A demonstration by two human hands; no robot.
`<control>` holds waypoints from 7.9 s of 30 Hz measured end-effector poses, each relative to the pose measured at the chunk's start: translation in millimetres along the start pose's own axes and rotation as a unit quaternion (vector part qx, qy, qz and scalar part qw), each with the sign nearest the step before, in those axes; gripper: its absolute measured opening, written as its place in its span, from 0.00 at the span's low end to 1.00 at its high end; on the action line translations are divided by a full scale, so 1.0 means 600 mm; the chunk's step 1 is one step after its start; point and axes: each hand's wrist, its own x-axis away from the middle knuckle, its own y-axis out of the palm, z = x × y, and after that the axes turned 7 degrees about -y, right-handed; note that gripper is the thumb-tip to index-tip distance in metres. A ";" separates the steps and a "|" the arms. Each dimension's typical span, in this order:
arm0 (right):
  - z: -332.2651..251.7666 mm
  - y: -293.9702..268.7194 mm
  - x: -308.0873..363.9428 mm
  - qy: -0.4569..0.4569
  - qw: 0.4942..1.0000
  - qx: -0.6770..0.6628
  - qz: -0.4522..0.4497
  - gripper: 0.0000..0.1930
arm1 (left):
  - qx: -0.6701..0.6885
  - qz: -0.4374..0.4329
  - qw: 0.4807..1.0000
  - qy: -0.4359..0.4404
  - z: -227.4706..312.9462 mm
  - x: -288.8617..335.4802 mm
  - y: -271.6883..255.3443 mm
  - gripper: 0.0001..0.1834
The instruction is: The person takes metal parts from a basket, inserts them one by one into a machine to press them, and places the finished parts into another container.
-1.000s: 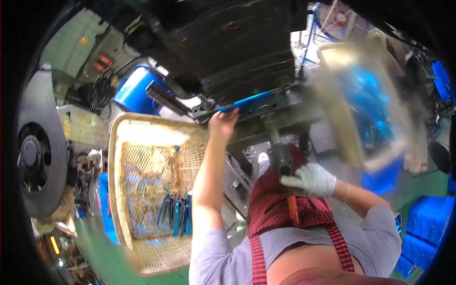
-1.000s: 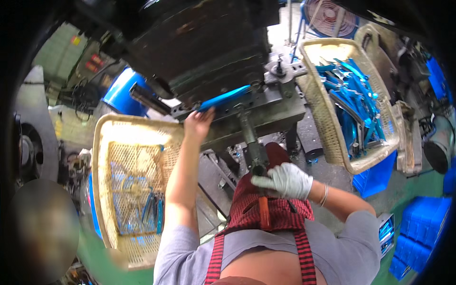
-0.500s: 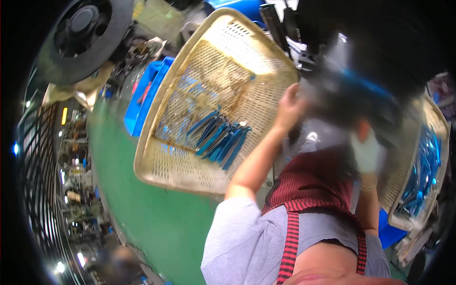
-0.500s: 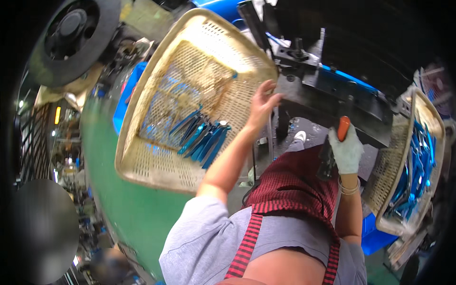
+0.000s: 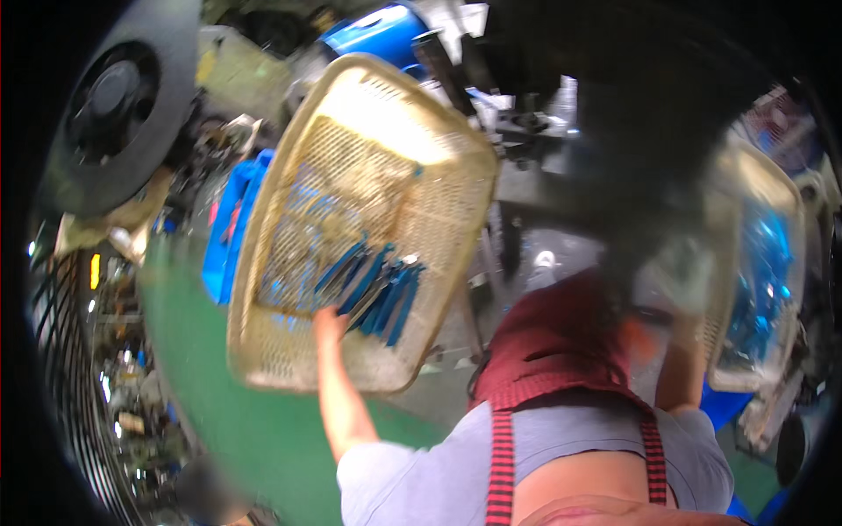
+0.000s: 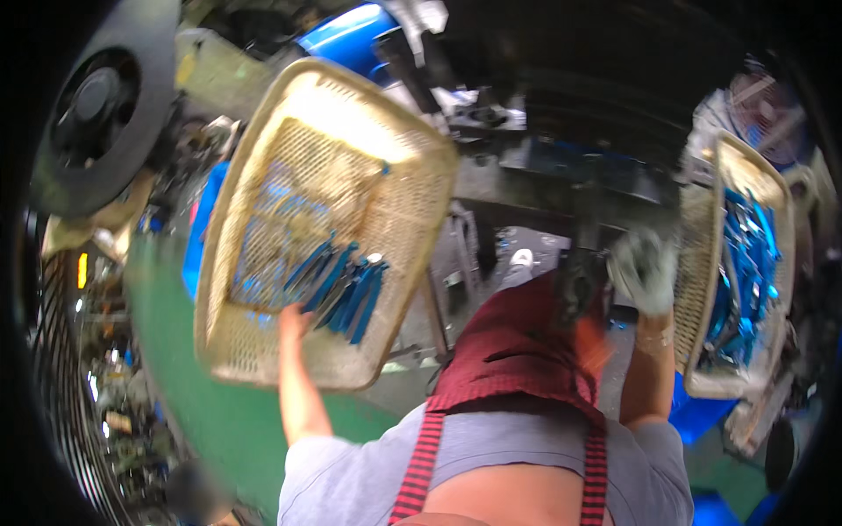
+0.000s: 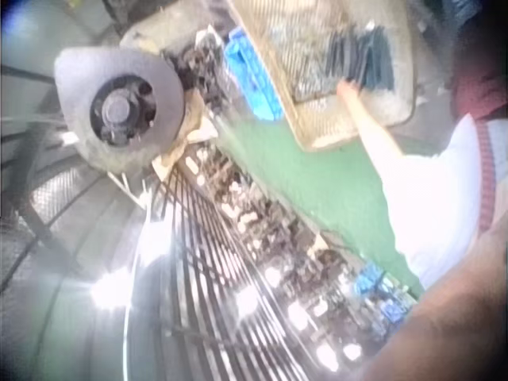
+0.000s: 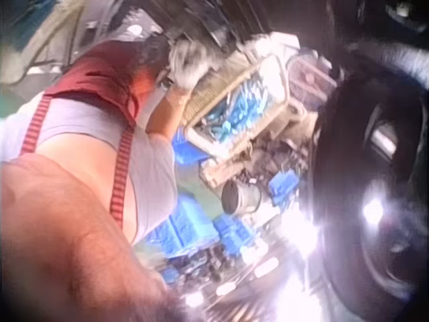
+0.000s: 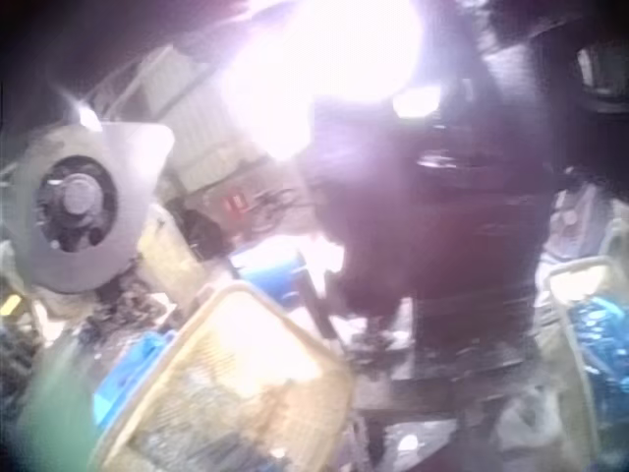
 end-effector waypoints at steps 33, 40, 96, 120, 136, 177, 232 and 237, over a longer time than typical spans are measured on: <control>0.051 0.116 0.033 -0.060 0.683 0.726 0.061 0.16 | 0.763 -0.256 0.574 0.151 0.661 0.060 0.033 0.24; 0.075 0.085 0.034 0.014 0.684 0.723 0.097 0.23 | 0.050 0.131 0.987 0.074 0.150 -0.014 0.033 0.16; 0.068 0.095 0.018 0.008 0.699 0.704 0.126 0.20 | -0.058 -0.236 0.969 -0.050 0.094 0.079 0.069 0.17; -0.225 -0.291 0.118 -0.042 0.549 0.740 0.386 0.10 | 0.751 -0.356 0.553 0.058 0.650 0.013 -0.041 0.18; 0.050 0.107 0.019 -0.075 0.709 0.697 0.076 0.18 | 0.707 -0.142 0.648 0.243 0.617 0.069 0.040 0.26; -0.255 -0.244 0.108 0.241 0.355 0.808 0.403 0.23 | 0.695 -0.233 0.660 0.163 0.593 0.017 -0.076 0.28; -0.233 -0.231 0.100 0.144 0.432 0.810 0.369 0.28 | 0.747 -0.296 0.589 0.082 0.595 0.014 -0.036 0.15; -0.087 0.009 0.137 -0.049 0.605 0.780 -0.149 0.24 | 0.763 -0.494 0.404 0.102 0.816 0.041 0.016 0.20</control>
